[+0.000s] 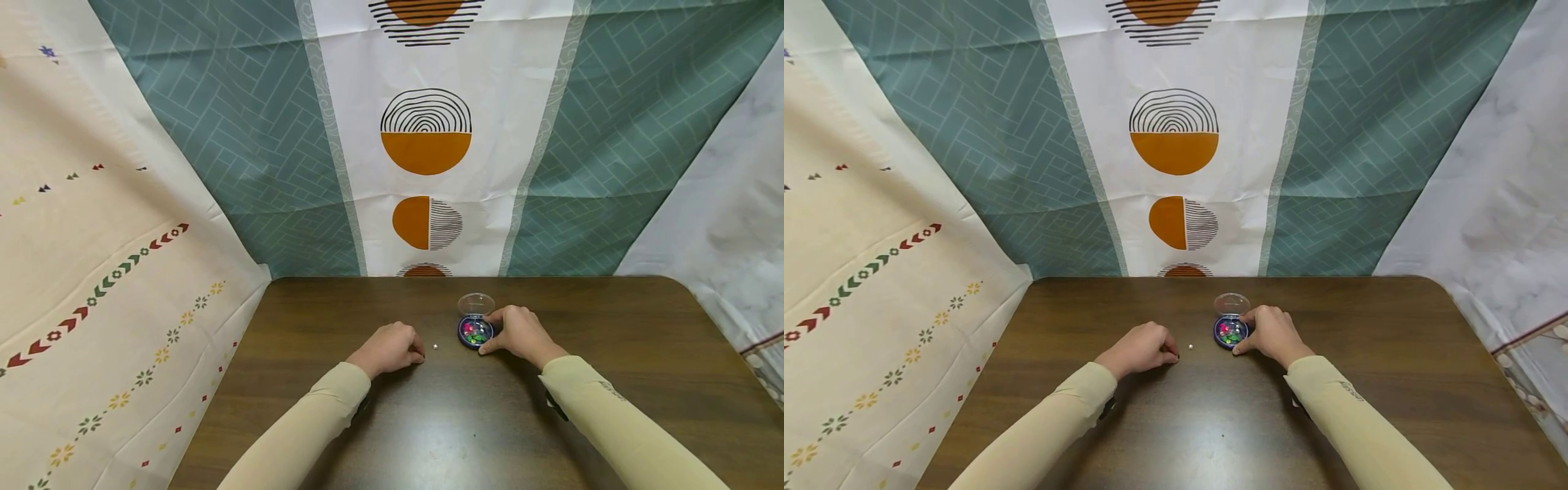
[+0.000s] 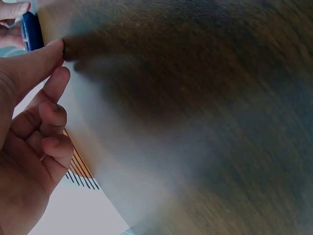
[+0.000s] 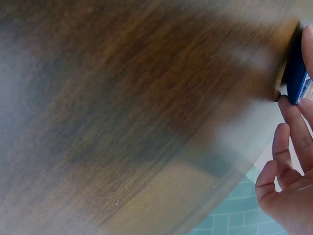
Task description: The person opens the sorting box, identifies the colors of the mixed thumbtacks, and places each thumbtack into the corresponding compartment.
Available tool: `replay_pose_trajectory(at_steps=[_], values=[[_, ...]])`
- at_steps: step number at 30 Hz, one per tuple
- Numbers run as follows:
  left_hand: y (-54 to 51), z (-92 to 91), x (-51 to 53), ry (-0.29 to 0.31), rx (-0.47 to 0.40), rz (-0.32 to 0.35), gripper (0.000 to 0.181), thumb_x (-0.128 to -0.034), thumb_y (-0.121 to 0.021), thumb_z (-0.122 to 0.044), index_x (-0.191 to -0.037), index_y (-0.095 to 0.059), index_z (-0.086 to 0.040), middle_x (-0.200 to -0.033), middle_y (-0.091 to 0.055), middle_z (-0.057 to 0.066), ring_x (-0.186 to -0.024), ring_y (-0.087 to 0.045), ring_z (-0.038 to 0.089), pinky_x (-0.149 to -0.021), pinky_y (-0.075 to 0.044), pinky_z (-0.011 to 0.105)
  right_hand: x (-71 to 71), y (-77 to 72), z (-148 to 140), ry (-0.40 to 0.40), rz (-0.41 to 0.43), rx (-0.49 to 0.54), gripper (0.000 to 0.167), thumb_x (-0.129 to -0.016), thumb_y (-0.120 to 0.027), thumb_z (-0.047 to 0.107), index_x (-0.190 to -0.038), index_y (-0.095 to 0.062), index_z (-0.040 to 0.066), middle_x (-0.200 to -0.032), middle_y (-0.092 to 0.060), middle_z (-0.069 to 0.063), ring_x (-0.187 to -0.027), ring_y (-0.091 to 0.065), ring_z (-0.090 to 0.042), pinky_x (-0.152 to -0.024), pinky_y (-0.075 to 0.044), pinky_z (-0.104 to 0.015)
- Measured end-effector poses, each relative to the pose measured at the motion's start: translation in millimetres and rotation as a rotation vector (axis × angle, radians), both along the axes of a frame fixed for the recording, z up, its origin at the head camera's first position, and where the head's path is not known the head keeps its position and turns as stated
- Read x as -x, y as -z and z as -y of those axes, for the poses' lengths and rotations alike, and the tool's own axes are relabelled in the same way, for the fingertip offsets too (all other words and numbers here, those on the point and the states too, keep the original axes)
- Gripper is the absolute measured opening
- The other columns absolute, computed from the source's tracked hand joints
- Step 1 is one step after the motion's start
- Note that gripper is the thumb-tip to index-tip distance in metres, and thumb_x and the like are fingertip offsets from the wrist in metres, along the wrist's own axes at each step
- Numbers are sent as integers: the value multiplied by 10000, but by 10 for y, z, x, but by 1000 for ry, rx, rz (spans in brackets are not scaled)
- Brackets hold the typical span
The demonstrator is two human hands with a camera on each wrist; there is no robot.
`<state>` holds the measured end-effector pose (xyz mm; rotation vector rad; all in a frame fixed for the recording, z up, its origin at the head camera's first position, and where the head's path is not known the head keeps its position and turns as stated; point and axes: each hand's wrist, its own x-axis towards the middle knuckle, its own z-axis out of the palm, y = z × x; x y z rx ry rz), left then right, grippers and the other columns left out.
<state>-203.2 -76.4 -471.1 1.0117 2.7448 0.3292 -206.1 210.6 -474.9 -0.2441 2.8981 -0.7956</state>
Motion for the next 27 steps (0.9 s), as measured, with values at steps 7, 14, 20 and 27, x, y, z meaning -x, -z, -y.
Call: replay_pose_trajectory(at_steps=[7,14,20,27], values=[[5,3,1,-1,1,-11,34,-826,-706,-299,-817,-739,-294,-765,-654,-207,-706,-570,-41,-701,-504,223,3,-5,-5,-6,-12,-3,723,-513,-870,485,-1115,-696,124,-1119,-689,-67,-1068,-603,-288,-916,-442,-507],[37,6,9,-23,-1,-17,62,-844,-686,-301,-810,-735,-283,-756,-653,-194,-688,-570,-30,-679,-504,228,-1,2,5,-12,-13,-4,718,-514,-868,490,-1106,-700,120,-1103,-695,-64,-1052,-610,-275,-911,-445,-503],[71,9,52,-89,1,-94,82,-853,-673,-297,-820,-737,-257,-781,-680,-155,-704,-606,2,-667,-513,250,-4,3,10,-11,-11,0,722,-515,-869,485,-1112,-696,117,-1106,-694,-62,-1057,-608,-275,-911,-447,-503],[7,10,77,-153,-17,-122,79,-854,-652,-221,-847,-730,-230,-829,-686,-114,-760,-623,57,-698,-521,287,-5,-12,0,-8,-15,-8,715,-516,-874,474,-1111,-698,120,-1103,-696,-55,-1064,-605,-286,-913,-445,-506]])
